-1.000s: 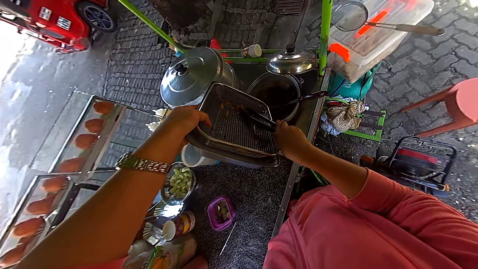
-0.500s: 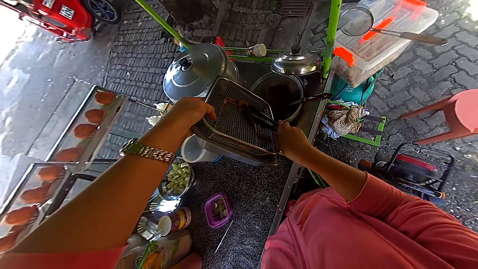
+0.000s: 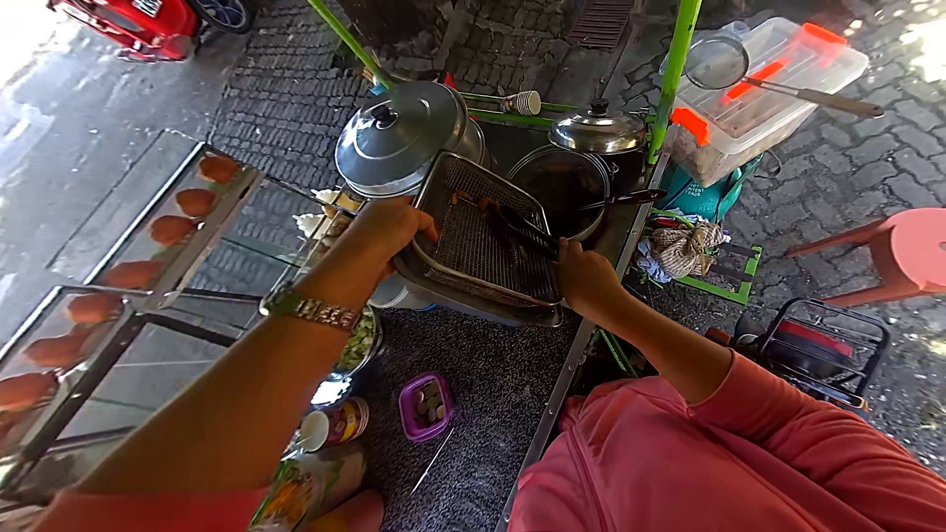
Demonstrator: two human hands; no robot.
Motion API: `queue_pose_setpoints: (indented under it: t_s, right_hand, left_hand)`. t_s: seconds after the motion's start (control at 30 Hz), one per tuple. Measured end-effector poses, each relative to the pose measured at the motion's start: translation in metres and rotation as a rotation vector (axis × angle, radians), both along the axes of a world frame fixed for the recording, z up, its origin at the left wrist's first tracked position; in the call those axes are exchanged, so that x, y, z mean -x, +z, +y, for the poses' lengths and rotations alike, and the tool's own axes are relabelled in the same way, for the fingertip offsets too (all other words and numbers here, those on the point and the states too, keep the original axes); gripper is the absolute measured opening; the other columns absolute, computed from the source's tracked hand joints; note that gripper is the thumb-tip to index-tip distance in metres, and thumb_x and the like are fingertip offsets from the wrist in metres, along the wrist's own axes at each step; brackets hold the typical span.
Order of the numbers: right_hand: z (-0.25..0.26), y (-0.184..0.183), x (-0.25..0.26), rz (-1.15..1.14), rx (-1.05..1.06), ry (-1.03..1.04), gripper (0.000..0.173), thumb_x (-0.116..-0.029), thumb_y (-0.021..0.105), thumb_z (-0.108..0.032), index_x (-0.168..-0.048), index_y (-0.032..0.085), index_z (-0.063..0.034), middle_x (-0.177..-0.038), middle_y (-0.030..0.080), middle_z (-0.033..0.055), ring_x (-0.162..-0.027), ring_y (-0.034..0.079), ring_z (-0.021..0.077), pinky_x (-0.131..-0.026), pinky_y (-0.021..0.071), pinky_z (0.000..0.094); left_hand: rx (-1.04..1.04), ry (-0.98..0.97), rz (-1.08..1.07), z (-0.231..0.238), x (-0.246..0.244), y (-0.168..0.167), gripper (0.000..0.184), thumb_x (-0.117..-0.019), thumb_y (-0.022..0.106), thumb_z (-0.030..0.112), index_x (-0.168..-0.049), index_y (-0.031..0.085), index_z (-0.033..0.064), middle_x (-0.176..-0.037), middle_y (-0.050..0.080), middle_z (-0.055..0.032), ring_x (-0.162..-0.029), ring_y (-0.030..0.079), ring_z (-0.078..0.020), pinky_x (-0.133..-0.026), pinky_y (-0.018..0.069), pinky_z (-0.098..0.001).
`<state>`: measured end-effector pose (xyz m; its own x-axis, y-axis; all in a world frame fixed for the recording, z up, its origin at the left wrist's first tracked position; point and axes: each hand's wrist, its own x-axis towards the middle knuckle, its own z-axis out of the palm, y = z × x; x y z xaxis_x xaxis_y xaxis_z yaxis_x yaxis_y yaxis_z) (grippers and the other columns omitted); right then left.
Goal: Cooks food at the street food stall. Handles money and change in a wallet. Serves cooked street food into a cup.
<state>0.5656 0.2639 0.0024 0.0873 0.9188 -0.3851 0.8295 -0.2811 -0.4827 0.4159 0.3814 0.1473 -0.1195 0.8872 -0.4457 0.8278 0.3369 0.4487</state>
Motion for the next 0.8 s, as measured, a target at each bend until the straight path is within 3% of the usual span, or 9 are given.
queue_pose_setpoints:
  t_s: [0.1,0.23,0.33,0.47,0.57,0.6,0.67,0.73,0.8]
  right_hand:
    - [-0.007,0.009,-0.006,-0.039,-0.046,0.000,0.055,-0.1088,0.050,-0.021,-0.153,0.035,0.0091,-0.135,0.055,0.0304,-0.109,0.064,0.0459,-0.087,0.0550,0.0552]
    - [-0.029,0.018,-0.001,-0.093,-0.160,0.061,0.063,-0.1048,0.060,-0.026,-0.151,0.037,0.0108,-0.132,0.056,0.0322,-0.112,0.062,0.0493,-0.087,0.0541,0.0591]
    - [-0.046,0.027,0.017,-0.173,-0.086,0.148,0.076,-0.1029,0.063,-0.034,-0.155,0.029,0.0100,-0.132,0.055,0.0302,-0.114,0.062,0.0466,-0.090,0.0536,0.0554]
    - [-0.064,0.029,0.047,-0.109,0.107,0.235,0.096,-0.0996,0.067,-0.042,-0.160,0.012,0.0083,-0.146,0.044,0.0313,-0.129,0.053,0.0465,-0.102,0.0481,0.0547]
    - [-0.068,0.026,0.061,-0.073,0.236,0.342,0.102,-0.0975,0.064,-0.054,-0.161,0.011,0.0056,-0.155,0.037,0.0289,-0.135,0.048,0.0458,-0.106,0.0441,0.0540]
    - [-0.067,0.025,0.060,-0.064,0.240,0.371,0.103,-0.0968,0.060,-0.061,-0.162,0.013,0.0040,-0.156,0.037,0.0273,-0.136,0.046,0.0447,-0.109,0.0417,0.0538]
    - [-0.063,0.018,0.044,-0.045,0.102,0.338,0.089,-0.0995,0.053,-0.062,-0.158,0.032,0.0008,-0.151,0.046,0.0272,-0.136,0.047,0.0466,-0.109,0.0406,0.0595]
    - [-0.043,0.001,0.008,-0.138,-0.070,0.245,0.071,-0.1061,0.046,-0.054,-0.147,0.049,0.0039,-0.143,0.053,0.0315,-0.135,0.048,0.0511,-0.107,0.0405,0.0660]
    - [-0.009,-0.019,-0.042,-0.258,-0.162,0.090,0.061,-0.1091,0.046,-0.042,-0.133,0.058,0.0131,-0.139,0.052,0.0377,-0.136,0.045,0.0554,-0.107,0.0361,0.0701]
  left_hand:
    - [-0.054,0.098,-0.215,-0.039,0.033,-0.023,0.050,-0.0926,0.054,-0.001,-0.141,0.056,0.0131,-0.118,0.063,-0.0166,-0.093,0.063,-0.0245,-0.075,0.0520,-0.0445]
    - [-0.146,0.219,-0.535,-0.111,0.085,-0.083,0.057,-0.0919,0.051,-0.002,-0.146,0.048,0.0149,-0.124,0.064,-0.0124,-0.096,0.066,-0.0202,-0.077,0.0568,-0.0419]
    - [-0.185,0.382,-0.696,-0.162,0.107,-0.120,0.068,-0.0859,0.052,-0.008,-0.151,0.043,0.0101,-0.128,0.061,-0.0154,-0.100,0.068,-0.0201,-0.080,0.0585,-0.0388]
    - [-0.237,0.542,-0.774,-0.227,0.121,-0.145,0.076,-0.0804,0.052,-0.007,-0.154,0.033,0.0021,-0.134,0.056,-0.0188,-0.105,0.066,-0.0178,-0.083,0.0581,-0.0340]
    - [-0.274,0.625,-0.755,-0.258,0.130,-0.164,0.077,-0.0784,0.052,-0.004,-0.153,0.032,0.0012,-0.134,0.056,-0.0177,-0.104,0.065,-0.0150,-0.082,0.0572,-0.0316]
    - [-0.288,0.647,-0.752,-0.265,0.133,-0.173,0.080,-0.0768,0.052,-0.003,-0.154,0.032,0.0016,-0.133,0.056,-0.0166,-0.104,0.065,-0.0138,-0.082,0.0570,-0.0300]
    - [-0.302,0.663,-0.749,-0.274,0.141,-0.188,0.082,-0.0761,0.054,-0.002,-0.155,0.030,0.0014,-0.136,0.055,-0.0168,-0.108,0.064,-0.0137,-0.085,0.0559,-0.0296]
    - [-0.303,0.682,-0.728,-0.278,0.146,-0.201,0.082,-0.0765,0.054,-0.002,-0.155,0.030,0.0007,-0.138,0.054,-0.0190,-0.109,0.063,-0.0158,-0.087,0.0550,-0.0316]
    - [-0.308,0.701,-0.723,-0.279,0.147,-0.211,0.081,-0.0776,0.053,-0.003,-0.155,0.030,-0.0006,-0.138,0.053,-0.0201,-0.108,0.062,-0.0165,-0.086,0.0540,-0.0313]
